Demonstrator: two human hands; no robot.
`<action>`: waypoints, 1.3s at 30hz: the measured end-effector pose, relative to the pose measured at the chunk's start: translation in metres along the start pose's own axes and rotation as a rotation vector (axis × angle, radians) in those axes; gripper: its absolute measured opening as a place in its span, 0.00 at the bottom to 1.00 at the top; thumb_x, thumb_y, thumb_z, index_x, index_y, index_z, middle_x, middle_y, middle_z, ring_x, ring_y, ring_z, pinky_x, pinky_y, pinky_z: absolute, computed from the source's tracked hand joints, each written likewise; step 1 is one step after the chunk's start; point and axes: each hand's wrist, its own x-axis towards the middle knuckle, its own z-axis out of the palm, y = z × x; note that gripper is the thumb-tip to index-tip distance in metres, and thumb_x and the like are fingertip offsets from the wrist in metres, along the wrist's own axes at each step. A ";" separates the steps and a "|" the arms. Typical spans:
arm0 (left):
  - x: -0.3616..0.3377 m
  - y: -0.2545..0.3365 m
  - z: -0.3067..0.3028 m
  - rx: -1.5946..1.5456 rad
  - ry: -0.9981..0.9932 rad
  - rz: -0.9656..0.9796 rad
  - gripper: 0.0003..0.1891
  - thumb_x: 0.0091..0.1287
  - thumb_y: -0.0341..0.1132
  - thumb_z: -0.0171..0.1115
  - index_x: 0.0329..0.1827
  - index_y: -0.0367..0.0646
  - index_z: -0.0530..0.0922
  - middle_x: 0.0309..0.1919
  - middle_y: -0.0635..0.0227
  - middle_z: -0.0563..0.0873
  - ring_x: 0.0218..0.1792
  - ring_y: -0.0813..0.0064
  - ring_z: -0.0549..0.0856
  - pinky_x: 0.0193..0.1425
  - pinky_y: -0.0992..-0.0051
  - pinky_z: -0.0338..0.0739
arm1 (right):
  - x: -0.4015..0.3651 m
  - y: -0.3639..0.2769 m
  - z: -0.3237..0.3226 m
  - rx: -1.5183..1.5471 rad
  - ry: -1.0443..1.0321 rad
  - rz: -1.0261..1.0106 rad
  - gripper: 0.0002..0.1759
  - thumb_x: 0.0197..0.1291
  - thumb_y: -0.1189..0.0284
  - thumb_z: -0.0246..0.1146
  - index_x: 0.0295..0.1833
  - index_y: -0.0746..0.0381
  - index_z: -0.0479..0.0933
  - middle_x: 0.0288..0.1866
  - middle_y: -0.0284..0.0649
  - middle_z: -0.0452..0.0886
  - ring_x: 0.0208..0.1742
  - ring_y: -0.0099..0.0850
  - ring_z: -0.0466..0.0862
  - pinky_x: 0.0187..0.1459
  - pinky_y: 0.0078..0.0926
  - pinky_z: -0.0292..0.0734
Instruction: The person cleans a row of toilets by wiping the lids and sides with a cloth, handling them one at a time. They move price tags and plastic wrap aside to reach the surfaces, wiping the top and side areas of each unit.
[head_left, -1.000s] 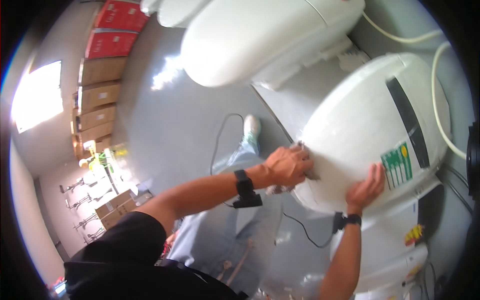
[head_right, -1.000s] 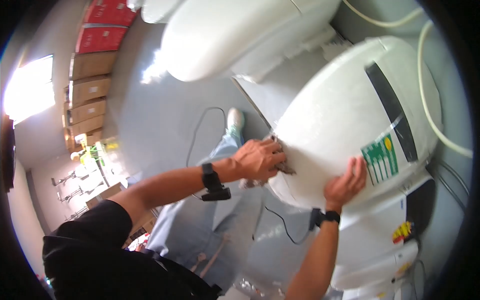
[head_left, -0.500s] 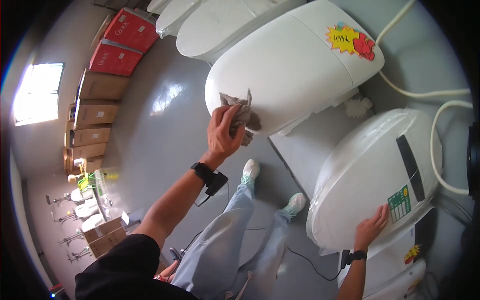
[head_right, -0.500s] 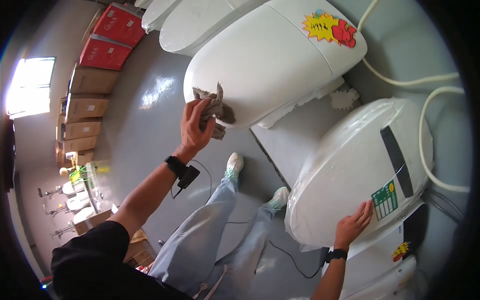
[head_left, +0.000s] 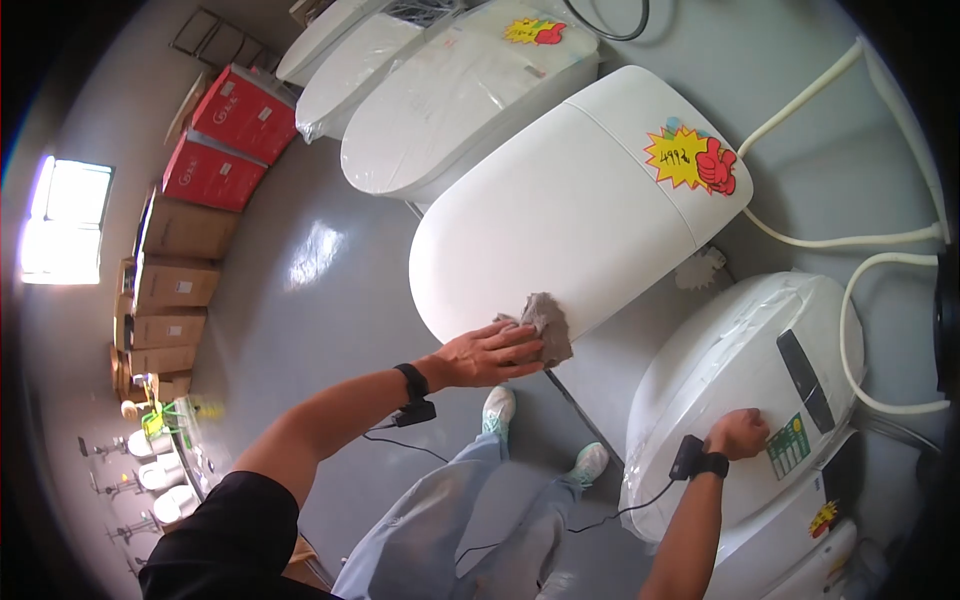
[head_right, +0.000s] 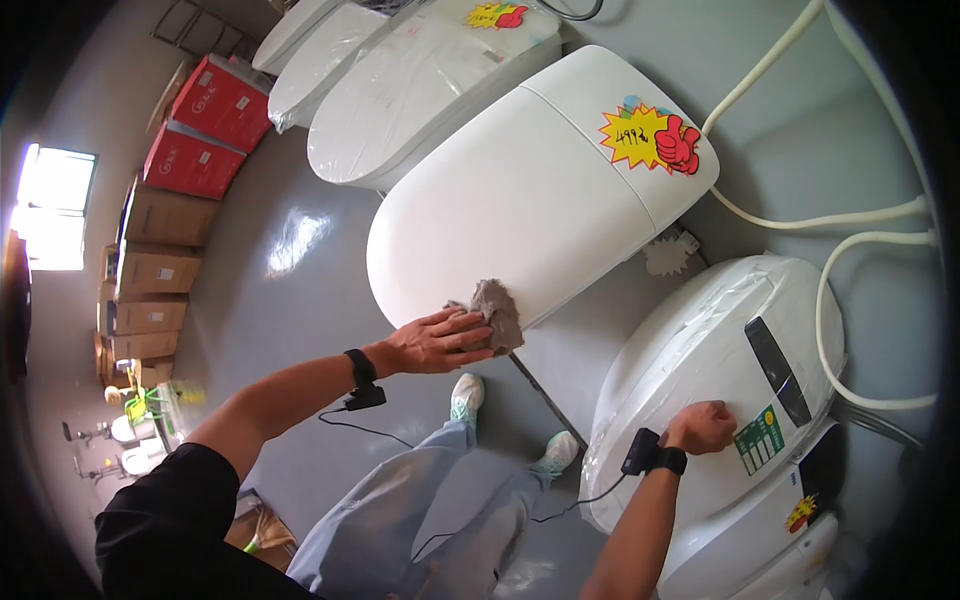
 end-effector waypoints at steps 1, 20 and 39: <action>0.009 -0.004 0.000 0.018 0.035 0.021 0.35 0.65 0.36 0.75 0.79 0.65 0.79 0.84 0.69 0.72 0.86 0.60 0.70 0.86 0.55 0.75 | -0.009 -0.015 -0.006 -0.069 0.065 0.046 0.19 0.75 0.60 0.59 0.49 0.66 0.84 0.53 0.56 0.86 0.56 0.55 0.86 0.59 0.57 0.86; 0.376 -0.079 0.029 0.301 0.006 0.259 0.12 0.65 0.37 0.68 0.51 0.49 0.90 0.66 0.63 0.85 0.79 0.57 0.75 0.88 0.52 0.65 | -0.023 -0.049 -0.011 -0.167 0.165 0.025 0.09 0.68 0.71 0.60 0.41 0.67 0.73 0.44 0.57 0.78 0.49 0.60 0.83 0.46 0.63 0.84; 0.474 -0.089 0.058 0.458 -0.130 0.341 0.08 0.68 0.38 0.64 0.42 0.48 0.90 0.55 0.65 0.87 0.67 0.57 0.80 0.84 0.58 0.69 | -0.024 -0.041 -0.005 -0.191 0.168 -0.032 0.07 0.68 0.73 0.60 0.45 0.64 0.69 0.46 0.52 0.72 0.50 0.55 0.80 0.49 0.57 0.83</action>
